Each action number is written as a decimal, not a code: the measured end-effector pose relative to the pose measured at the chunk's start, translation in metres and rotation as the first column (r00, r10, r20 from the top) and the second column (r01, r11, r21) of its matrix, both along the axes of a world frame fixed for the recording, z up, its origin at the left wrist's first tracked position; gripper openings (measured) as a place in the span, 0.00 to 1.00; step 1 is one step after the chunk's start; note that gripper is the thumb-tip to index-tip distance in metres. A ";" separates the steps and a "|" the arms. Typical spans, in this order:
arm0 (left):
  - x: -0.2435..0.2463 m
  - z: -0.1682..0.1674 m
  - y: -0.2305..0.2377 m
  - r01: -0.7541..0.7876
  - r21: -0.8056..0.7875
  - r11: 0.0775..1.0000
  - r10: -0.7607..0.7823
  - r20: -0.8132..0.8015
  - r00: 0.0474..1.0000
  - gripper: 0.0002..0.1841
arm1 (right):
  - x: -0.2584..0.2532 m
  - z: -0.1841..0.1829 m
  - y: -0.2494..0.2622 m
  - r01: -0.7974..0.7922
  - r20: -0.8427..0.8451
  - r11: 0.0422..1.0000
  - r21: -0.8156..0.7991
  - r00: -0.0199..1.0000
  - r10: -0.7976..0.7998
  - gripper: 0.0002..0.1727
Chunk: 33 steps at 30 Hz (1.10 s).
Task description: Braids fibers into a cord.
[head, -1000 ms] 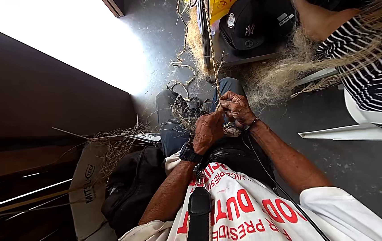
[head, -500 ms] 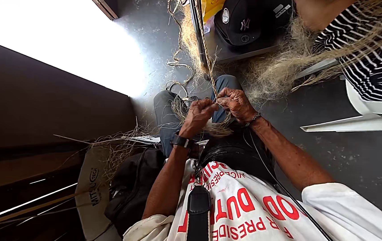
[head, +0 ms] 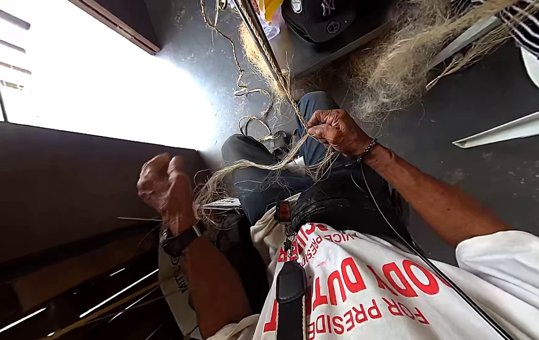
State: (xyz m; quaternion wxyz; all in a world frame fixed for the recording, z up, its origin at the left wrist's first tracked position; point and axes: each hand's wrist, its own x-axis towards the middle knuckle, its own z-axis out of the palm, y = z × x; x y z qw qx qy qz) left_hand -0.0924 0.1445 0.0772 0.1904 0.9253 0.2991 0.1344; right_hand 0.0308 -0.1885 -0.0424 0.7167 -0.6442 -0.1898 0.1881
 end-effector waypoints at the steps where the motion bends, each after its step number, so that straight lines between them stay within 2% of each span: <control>1: 0.006 -0.001 -0.017 0.129 -0.045 0.991 -0.128 0.040 0.991 0.18 | -0.001 -0.001 0.002 -0.008 -0.014 1.000 0.015 1.000 0.008 0.05; 3: 0.028 -0.010 -0.056 0.392 -0.271 0.879 -0.371 0.125 0.920 0.17 | -0.001 -0.002 0.005 -0.015 -0.031 0.999 0.028 0.999 0.016 0.05; 5: 0.052 -0.031 -0.092 0.505 -0.534 0.678 -0.492 0.181 0.852 0.18 | -0.002 -0.003 0.007 -0.021 -0.024 1.000 0.023 0.999 0.021 0.05; 7: 0.065 -0.051 -0.122 0.493 -0.695 0.524 -0.531 0.186 0.827 0.16 | -0.002 -0.001 0.008 -0.022 -0.005 1.000 0.014 1.000 0.022 0.06; 8: 0.066 -0.057 -0.134 0.468 -0.752 0.465 -0.528 0.189 0.828 0.12 | -0.002 -0.001 0.008 -0.025 0.001 1.000 0.013 1.000 0.025 0.06; 11: 0.075 -0.075 -0.149 0.384 -0.846 0.369 -0.424 0.214 0.880 0.04 | -0.001 -0.004 0.007 -0.035 0.004 0.999 0.029 0.999 0.034 0.07; 15: 0.076 -0.083 -0.147 0.387 -0.840 0.379 -0.416 0.219 0.883 0.03 | -0.001 0.000 0.006 -0.064 0.002 0.998 -0.025 0.998 0.064 0.08; 20: 0.078 -0.092 -0.145 0.570 -0.612 0.548 -0.592 0.198 0.781 0.06 | 0.010 0.004 -0.004 -0.085 0.161 0.960 -0.268 0.978 0.132 0.08; 24: 0.076 -0.101 -0.145 0.585 -0.523 0.620 -0.586 0.188 0.788 0.08 | 0.027 0.024 -0.028 -0.140 0.150 0.880 -0.453 0.962 0.230 0.09; 29: 0.071 -0.107 -0.134 0.533 -0.576 0.620 -0.524 0.201 0.828 0.07 | 0.051 0.031 -0.090 -0.115 0.179 0.835 -0.537 0.952 0.246 0.09; 33: 0.070 -0.110 -0.126 0.464 -0.676 0.572 -0.451 0.214 0.867 0.07 | 0.064 0.014 -0.161 0.014 0.188 0.719 -0.695 0.968 0.164 0.09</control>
